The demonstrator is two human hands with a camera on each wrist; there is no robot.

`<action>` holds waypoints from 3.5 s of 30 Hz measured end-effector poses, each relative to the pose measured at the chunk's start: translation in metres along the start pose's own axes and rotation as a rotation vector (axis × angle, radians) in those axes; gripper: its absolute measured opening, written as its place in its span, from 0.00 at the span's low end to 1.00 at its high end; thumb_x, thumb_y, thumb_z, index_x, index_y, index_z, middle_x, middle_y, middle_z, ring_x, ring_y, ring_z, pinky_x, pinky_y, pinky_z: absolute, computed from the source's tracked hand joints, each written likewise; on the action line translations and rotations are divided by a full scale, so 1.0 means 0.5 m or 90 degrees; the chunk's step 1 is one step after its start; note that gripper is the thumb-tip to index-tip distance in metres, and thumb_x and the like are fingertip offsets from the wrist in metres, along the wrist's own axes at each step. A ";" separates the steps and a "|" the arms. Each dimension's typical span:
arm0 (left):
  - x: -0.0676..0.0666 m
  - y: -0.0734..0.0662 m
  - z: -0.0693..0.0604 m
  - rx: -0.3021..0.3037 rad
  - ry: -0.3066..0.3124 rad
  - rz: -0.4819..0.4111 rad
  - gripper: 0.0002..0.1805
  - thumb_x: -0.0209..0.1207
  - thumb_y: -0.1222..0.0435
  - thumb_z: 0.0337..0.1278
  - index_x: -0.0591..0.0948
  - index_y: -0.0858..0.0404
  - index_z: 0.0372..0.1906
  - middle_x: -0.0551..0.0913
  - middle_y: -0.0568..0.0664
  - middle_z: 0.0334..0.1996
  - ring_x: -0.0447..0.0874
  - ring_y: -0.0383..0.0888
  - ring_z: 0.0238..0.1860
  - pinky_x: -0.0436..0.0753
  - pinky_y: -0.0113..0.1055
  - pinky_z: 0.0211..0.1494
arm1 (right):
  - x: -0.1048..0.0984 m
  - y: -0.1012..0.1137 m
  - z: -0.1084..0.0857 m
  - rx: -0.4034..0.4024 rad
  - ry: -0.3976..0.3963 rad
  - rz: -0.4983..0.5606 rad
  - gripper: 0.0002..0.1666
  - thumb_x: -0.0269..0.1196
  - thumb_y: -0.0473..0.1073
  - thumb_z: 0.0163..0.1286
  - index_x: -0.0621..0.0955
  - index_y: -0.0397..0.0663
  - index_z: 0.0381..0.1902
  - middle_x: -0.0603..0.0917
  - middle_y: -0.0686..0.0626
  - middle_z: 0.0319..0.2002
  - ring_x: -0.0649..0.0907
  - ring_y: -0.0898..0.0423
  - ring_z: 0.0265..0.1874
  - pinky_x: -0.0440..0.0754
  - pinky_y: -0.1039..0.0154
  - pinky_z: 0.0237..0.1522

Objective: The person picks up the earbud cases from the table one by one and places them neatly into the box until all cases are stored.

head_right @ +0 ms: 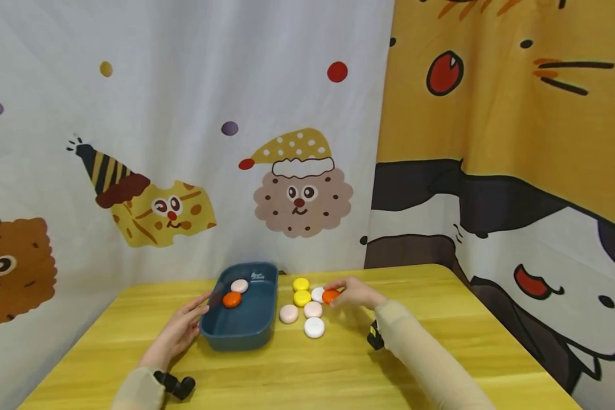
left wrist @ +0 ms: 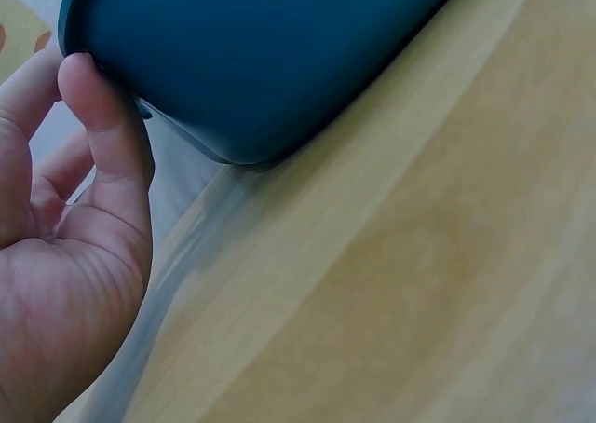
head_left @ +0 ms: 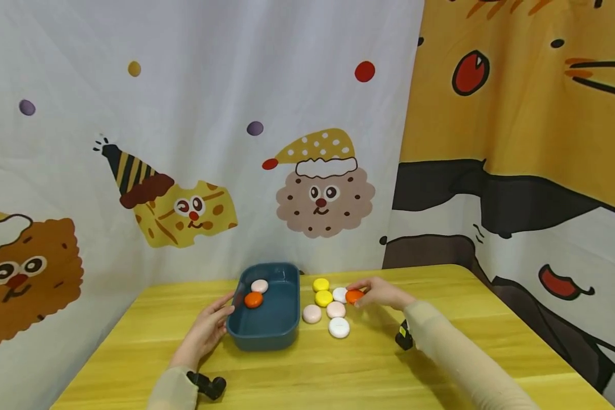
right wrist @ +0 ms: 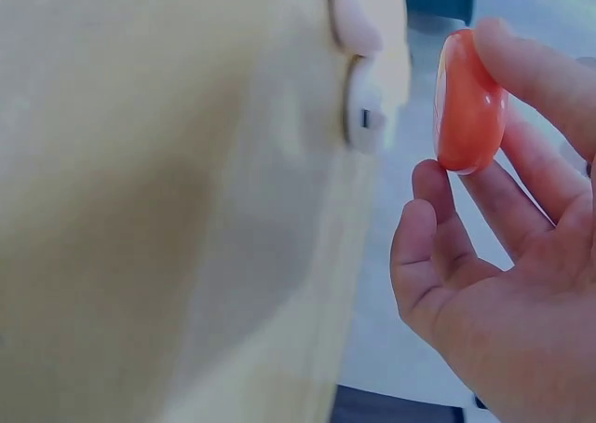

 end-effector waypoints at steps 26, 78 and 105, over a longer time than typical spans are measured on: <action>-0.002 -0.011 0.003 0.004 0.006 -0.026 0.33 0.56 0.67 0.67 0.60 0.62 0.74 0.80 0.48 0.38 0.72 0.35 0.16 0.74 0.24 0.22 | -0.070 0.127 0.032 -0.019 -0.008 -0.014 0.30 0.71 0.41 0.59 0.79 0.46 0.60 0.79 0.46 0.57 0.76 0.48 0.56 0.74 0.50 0.57; 0.002 -0.003 0.000 -0.006 0.012 -0.019 0.33 0.56 0.66 0.67 0.61 0.60 0.75 0.79 0.51 0.43 0.73 0.35 0.18 0.75 0.25 0.24 | 0.025 0.139 0.128 -0.042 0.039 -0.028 0.29 0.71 0.43 0.58 0.81 0.49 0.59 0.79 0.48 0.59 0.74 0.48 0.60 0.71 0.48 0.60; -0.001 0.000 0.001 -0.002 0.007 0.015 0.34 0.59 0.63 0.66 0.62 0.59 0.74 0.74 0.57 0.59 0.71 0.37 0.22 0.73 0.25 0.26 | 0.073 0.222 0.198 -0.102 0.066 -0.028 0.28 0.71 0.38 0.58 0.80 0.45 0.59 0.81 0.47 0.56 0.78 0.48 0.55 0.74 0.54 0.57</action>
Point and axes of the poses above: each hand's wrist, its own z-axis towards the middle knuckle, its own x-axis out of the palm, y = z × x, the point moved 8 cm from there along z, towards the middle knuckle
